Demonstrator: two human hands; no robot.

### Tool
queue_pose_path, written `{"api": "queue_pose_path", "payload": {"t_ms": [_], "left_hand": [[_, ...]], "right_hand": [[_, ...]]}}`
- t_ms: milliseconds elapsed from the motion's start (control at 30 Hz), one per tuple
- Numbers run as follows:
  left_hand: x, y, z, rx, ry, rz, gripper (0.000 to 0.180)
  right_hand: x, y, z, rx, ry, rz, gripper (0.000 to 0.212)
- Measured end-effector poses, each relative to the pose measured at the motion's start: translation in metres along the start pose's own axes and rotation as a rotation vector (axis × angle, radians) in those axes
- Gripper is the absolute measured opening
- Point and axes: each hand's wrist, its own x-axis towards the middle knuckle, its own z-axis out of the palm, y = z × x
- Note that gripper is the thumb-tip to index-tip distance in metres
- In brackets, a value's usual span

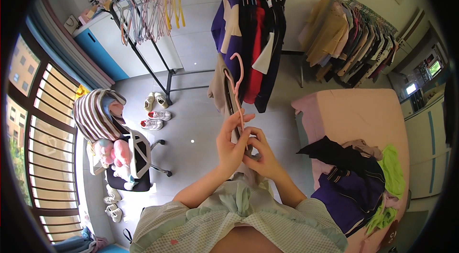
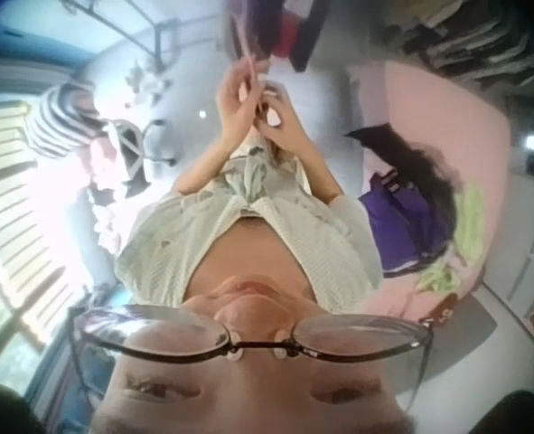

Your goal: The person hangs clothes on a rack using hangers. They take hangers from the rack, place them inside different shirts and jackets, and then hang the garments back on the rack.

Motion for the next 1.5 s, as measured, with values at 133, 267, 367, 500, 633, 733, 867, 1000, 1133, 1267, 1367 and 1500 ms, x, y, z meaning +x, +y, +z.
{"api": "queue_pose_path", "payload": {"t_ms": [133, 267, 367, 500, 633, 733, 867, 1000, 1133, 1267, 1367, 1500], "left_hand": [[0.034, -0.013, -0.03, 0.049, -0.002, -0.026, 0.043], [0.07, -0.027, -0.041, 0.001, 0.092, -0.026, 0.041], [0.101, -0.038, -0.047, 0.015, 0.127, 0.004, 0.043], [0.151, -0.06, -0.064, 0.078, 0.011, 0.021, 0.046], [0.199, -0.079, -0.076, 0.165, -0.041, -0.011, 0.051], [0.231, -0.089, -0.079, 0.186, -0.033, -0.036, 0.052], [0.258, -0.104, -0.08, 0.116, 0.021, -0.115, 0.05], [0.283, -0.115, -0.085, 0.01, 0.042, -0.174, 0.043], [0.319, -0.117, -0.095, -0.125, 0.052, -0.276, 0.038], [0.363, -0.127, -0.104, -0.156, -0.006, -0.251, 0.041], [0.399, -0.133, -0.113, -0.144, -0.078, -0.208, 0.044], [0.442, -0.136, -0.121, -0.189, -0.162, -0.212, 0.046]], "right_hand": [[0.041, 0.007, 0.012, -0.139, -0.04, -0.035, 0.05], [0.084, 0.015, 0.009, -0.167, -0.156, -0.088, 0.063], [0.118, 0.025, 0.002, -0.121, -0.234, -0.066, 0.068], [0.164, 0.052, -0.003, -0.101, -0.237, -0.123, 0.067], [0.214, 0.072, -0.017, -0.055, -0.298, -0.071, 0.066], [0.242, 0.086, -0.024, -0.145, -0.286, -0.081, 0.065], [0.272, 0.099, -0.034, -0.091, -0.314, -0.025, 0.061], [0.294, 0.113, -0.039, -0.095, -0.296, -0.02, 0.058], [0.325, 0.115, -0.044, -0.081, -0.216, -0.024, 0.057], [0.361, 0.123, -0.042, -0.011, -0.105, -0.021, 0.055], [0.388, 0.129, -0.036, 0.012, -0.013, -0.03, 0.052], [0.424, 0.131, -0.039, 0.031, 0.069, 0.033, 0.049]]}}
